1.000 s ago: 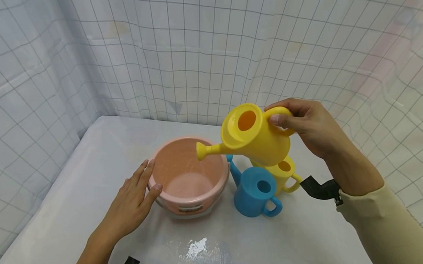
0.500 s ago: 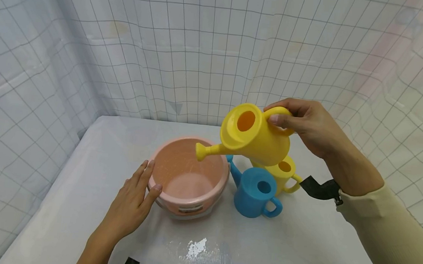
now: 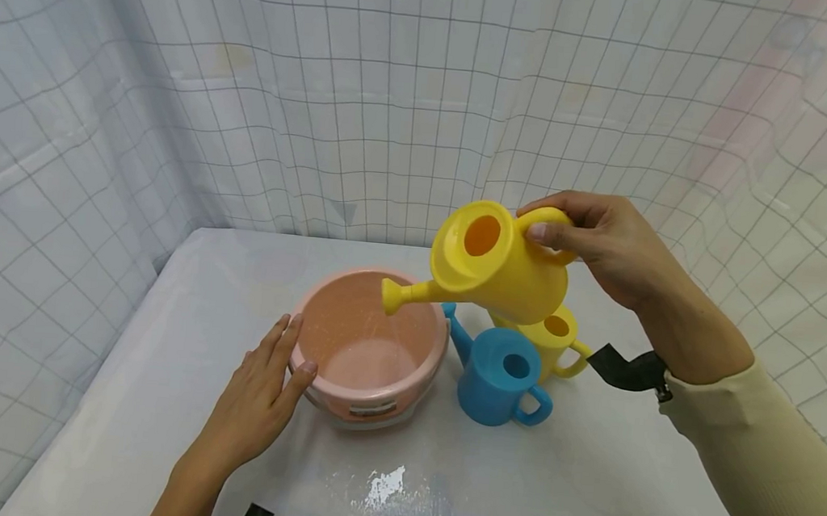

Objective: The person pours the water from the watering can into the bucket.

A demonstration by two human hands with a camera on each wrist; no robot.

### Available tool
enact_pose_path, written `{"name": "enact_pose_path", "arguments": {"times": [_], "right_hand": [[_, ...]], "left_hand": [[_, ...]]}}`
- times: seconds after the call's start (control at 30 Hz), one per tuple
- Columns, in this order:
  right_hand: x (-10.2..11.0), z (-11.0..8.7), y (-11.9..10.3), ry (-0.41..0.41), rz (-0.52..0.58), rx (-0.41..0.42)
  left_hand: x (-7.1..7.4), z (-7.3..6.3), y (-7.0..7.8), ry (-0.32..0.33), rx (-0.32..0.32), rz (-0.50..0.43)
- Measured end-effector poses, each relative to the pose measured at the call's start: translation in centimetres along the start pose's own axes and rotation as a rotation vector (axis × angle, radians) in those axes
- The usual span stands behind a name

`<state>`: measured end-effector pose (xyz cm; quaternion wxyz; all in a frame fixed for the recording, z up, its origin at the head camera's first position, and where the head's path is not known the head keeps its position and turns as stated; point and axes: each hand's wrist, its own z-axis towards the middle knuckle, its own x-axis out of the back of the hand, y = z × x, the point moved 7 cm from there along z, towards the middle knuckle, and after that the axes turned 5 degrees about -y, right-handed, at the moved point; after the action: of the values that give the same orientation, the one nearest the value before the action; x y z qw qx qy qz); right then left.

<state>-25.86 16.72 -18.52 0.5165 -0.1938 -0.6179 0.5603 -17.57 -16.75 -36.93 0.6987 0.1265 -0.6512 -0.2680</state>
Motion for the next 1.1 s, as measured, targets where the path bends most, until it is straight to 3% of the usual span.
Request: {"name": "enact_pose_path", "arguments": {"times": [1.1], "right_hand": [[-0.03, -0.03, -0.07, 0.015, -0.036, -0.008]], "left_hand": [[0.02, 0.09, -0.07, -0.003, 0.003, -0.002]]}}
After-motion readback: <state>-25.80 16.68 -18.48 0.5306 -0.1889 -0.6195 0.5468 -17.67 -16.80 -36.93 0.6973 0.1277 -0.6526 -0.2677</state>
